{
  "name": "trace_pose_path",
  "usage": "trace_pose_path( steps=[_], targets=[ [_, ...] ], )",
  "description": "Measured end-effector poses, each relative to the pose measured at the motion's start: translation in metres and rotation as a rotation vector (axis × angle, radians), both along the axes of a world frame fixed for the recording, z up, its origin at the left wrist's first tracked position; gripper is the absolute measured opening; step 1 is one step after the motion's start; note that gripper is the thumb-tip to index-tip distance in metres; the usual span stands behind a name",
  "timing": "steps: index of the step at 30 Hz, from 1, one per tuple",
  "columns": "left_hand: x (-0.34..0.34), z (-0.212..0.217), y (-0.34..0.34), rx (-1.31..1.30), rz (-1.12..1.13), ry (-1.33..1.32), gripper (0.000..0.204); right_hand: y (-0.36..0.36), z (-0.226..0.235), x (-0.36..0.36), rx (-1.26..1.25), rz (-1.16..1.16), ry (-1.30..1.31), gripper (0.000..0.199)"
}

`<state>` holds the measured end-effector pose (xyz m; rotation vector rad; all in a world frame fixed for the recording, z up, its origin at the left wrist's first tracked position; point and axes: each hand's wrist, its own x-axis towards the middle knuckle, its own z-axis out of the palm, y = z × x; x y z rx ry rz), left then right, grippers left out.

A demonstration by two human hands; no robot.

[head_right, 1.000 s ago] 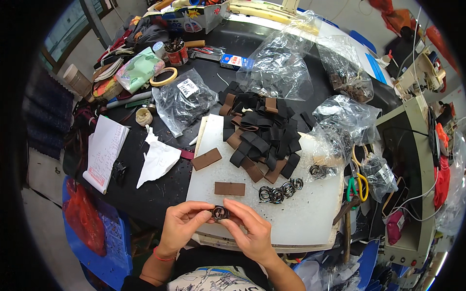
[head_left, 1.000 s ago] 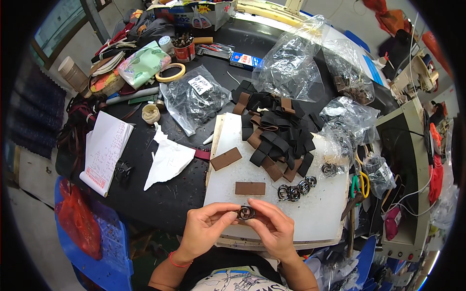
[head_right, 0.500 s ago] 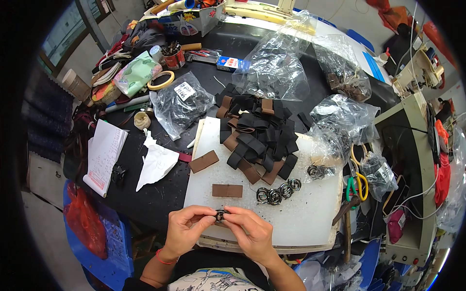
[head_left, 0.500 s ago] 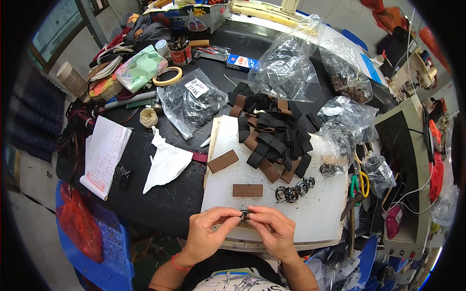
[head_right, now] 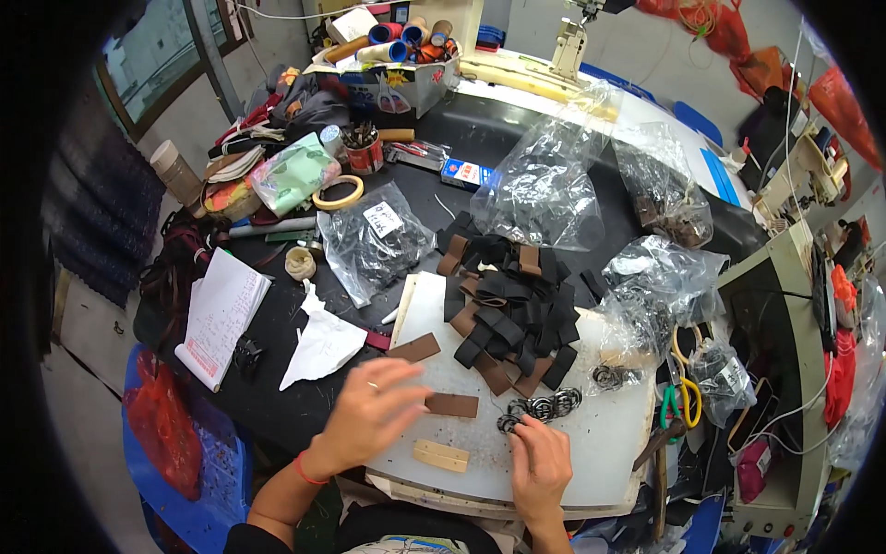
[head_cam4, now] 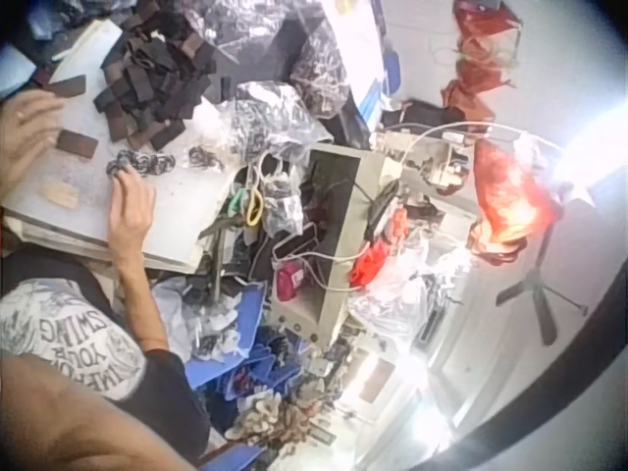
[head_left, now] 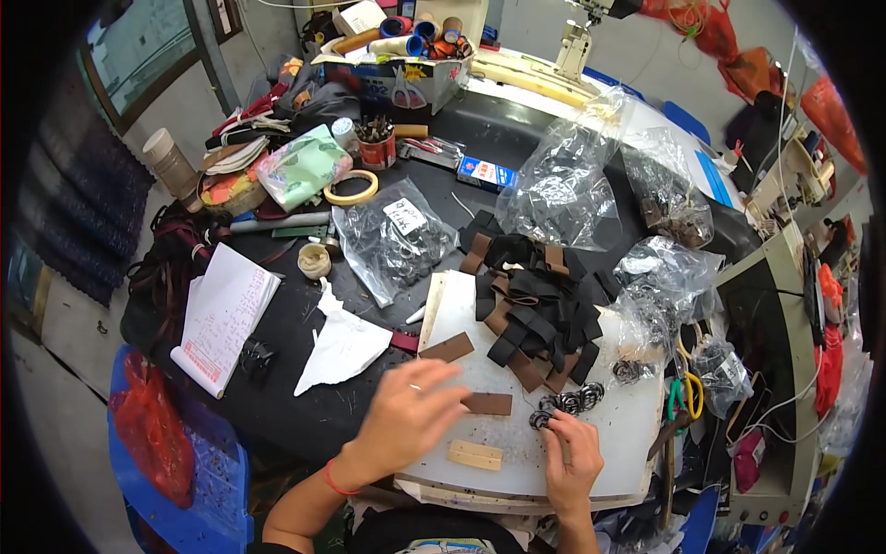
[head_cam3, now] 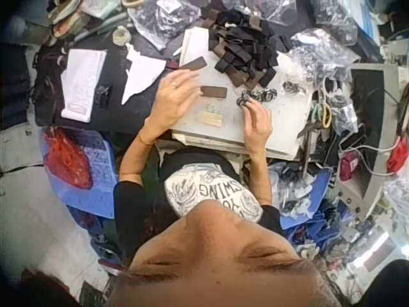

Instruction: The person unpacks small black and brown rectangular pieces and metal rings from plastic bags. They place a brown piece on a wooden block, position a metal ring on top, and use a hammer and a small metal punch to drive the ring into the piece. This process is repeated for several units.

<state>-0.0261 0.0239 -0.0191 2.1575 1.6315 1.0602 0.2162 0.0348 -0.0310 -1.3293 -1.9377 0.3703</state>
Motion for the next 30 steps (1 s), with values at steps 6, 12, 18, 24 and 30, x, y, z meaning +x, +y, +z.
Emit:
trace_pose_path(
  steps=[6,12,18,24,30],
  targets=[
    [-0.071,-0.032,-0.024,-0.047,0.513,0.314,0.026,-0.002,0.0,0.006,-0.047,-0.05,-0.004,0.023],
    [-0.1,-0.057,-0.034,0.011,0.58,0.302,0.018,-0.005,-0.001,0.005,-0.064,-0.066,-0.002,0.022],
    [-0.113,-0.039,-0.028,-0.013,0.53,0.301,0.019,-0.007,-0.003,0.006,-0.059,-0.057,0.023,0.015],
    [-0.125,-0.041,-0.023,-0.097,0.542,0.43,0.032,-0.011,-0.001,0.0,-0.032,-0.042,0.012,0.013],
    [-0.096,-0.023,0.006,-0.009,0.48,0.337,0.025,-0.003,0.001,0.008,-0.055,-0.078,0.044,0.015]
  ],
)
